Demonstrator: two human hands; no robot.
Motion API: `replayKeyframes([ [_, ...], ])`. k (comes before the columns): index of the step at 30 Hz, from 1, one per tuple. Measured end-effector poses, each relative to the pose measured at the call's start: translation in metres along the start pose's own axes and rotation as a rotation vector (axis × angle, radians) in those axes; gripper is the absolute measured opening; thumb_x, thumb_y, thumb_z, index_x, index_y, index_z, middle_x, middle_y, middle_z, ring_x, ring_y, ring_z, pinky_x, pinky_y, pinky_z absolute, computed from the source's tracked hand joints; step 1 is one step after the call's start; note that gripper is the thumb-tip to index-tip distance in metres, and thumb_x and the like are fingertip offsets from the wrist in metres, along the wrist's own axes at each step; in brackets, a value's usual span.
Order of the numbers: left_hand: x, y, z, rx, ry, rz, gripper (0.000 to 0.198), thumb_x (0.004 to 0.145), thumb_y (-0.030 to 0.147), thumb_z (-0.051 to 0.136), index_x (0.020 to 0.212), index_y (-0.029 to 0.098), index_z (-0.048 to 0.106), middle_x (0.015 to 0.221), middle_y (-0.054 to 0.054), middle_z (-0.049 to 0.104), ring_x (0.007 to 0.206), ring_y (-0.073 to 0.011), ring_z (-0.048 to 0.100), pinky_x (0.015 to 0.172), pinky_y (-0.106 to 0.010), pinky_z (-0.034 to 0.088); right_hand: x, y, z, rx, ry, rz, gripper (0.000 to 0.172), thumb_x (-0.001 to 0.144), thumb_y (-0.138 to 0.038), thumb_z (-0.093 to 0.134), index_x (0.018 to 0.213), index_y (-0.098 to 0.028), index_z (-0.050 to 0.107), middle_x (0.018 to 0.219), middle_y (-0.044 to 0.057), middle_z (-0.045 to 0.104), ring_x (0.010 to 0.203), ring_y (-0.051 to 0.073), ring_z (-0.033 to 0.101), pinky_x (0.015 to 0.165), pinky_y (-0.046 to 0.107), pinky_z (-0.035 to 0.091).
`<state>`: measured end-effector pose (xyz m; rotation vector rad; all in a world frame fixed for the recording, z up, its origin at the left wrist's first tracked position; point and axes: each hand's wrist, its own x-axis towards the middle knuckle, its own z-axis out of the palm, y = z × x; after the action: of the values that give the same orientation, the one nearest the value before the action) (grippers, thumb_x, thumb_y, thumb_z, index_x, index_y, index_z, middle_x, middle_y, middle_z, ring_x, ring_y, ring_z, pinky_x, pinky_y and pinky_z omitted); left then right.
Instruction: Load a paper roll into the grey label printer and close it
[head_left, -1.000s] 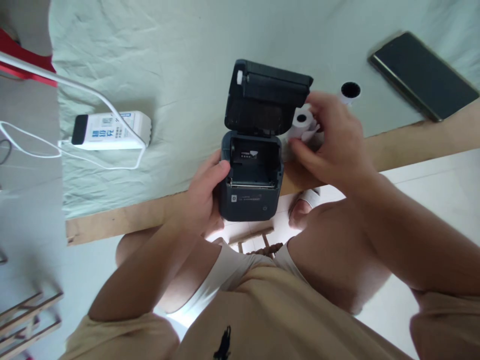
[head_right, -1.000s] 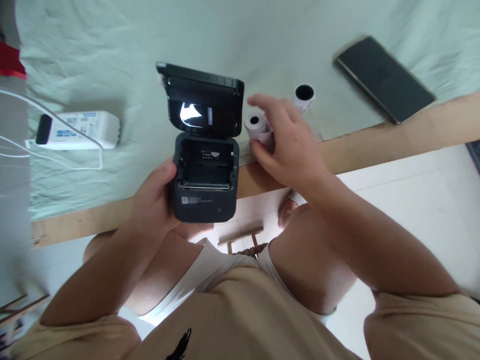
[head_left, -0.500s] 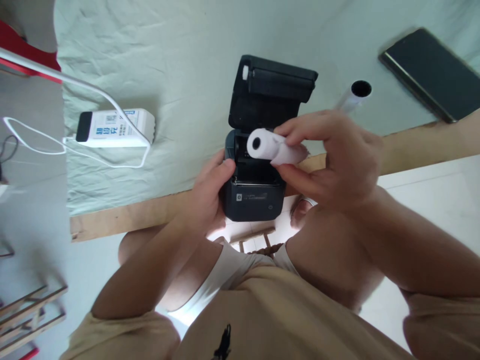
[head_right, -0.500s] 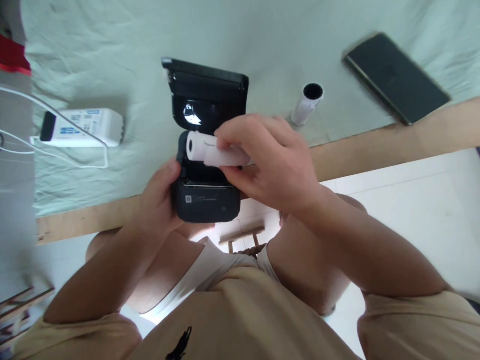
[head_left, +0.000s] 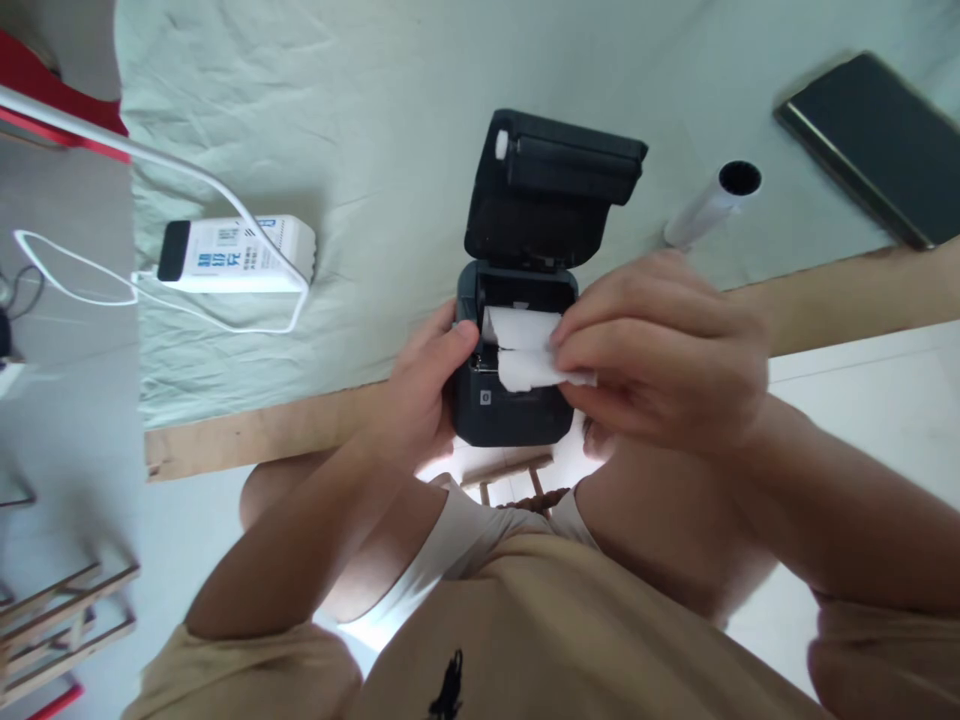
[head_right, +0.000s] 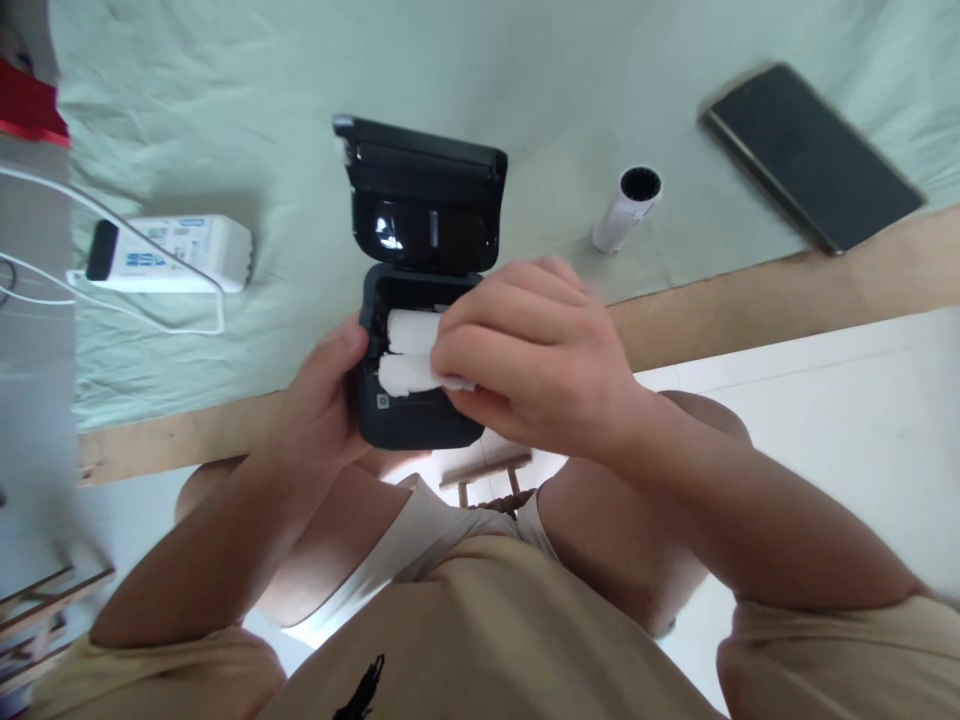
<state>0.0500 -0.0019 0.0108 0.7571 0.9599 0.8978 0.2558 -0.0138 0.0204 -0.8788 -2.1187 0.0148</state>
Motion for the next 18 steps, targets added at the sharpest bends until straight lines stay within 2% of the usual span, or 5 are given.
replayKeyframes([
  [5,-0.0011,-0.0022,-0.0041,0.012,-0.025,0.055,0.042,0.078,0.047,0.085,0.105,0.019,0.071,0.090,-0.002,0.074,0.077,-0.0158,0.070,0.066,-0.025,0.056,-0.0066,-0.0020,0.0019,0.014,-0.155,-0.016,0.009,0.094,-0.027,0.069,0.095,-0.024,0.061,0.097,-0.001,0.076,0.086,0.017,0.067,0.073,0.035,0.045],
  [8,-0.0013,-0.0034,-0.0073,0.044,-0.079,0.084,0.060,0.073,0.040,0.090,0.124,0.023,0.064,0.103,-0.003,0.076,0.086,-0.0185,0.073,0.070,-0.027,0.058,-0.0091,-0.0022,0.0046,0.056,-0.124,0.004,0.016,0.099,-0.040,0.064,0.095,-0.024,0.061,0.096,0.000,0.075,0.088,0.017,0.066,0.075,0.036,0.046],
  [11,-0.0009,-0.0021,-0.0070,0.063,-0.081,0.060,0.070,0.067,0.027,0.092,0.128,0.024,0.059,0.104,-0.002,0.076,0.087,-0.0190,0.073,0.072,-0.027,0.060,-0.0091,-0.0034,0.0049,0.083,-0.097,-0.001,0.018,0.100,-0.041,0.061,0.095,-0.024,0.061,0.095,0.001,0.074,0.088,0.017,0.067,0.077,0.037,0.049],
  [15,-0.0012,0.0017,-0.0036,0.112,-0.027,0.043,0.074,0.063,0.024,0.092,0.129,0.023,0.058,0.104,-0.004,0.076,0.091,-0.0230,0.074,0.076,-0.031,0.061,-0.0062,-0.0027,0.0009,0.036,0.055,0.089,0.005,0.096,-0.031,0.062,0.098,-0.027,0.059,0.094,0.002,0.071,0.086,0.019,0.067,0.077,0.039,0.053],
  [18,-0.0017,0.0022,-0.0038,0.122,-0.019,0.042,0.078,0.060,0.024,0.092,0.130,0.022,0.057,0.108,-0.006,0.075,0.096,-0.0256,0.074,0.077,-0.033,0.062,-0.0061,0.0019,-0.0016,-0.054,0.215,0.285,0.022,0.091,-0.032,0.063,0.111,-0.026,0.057,0.109,0.009,0.068,0.102,0.025,0.068,0.078,0.042,0.056],
])
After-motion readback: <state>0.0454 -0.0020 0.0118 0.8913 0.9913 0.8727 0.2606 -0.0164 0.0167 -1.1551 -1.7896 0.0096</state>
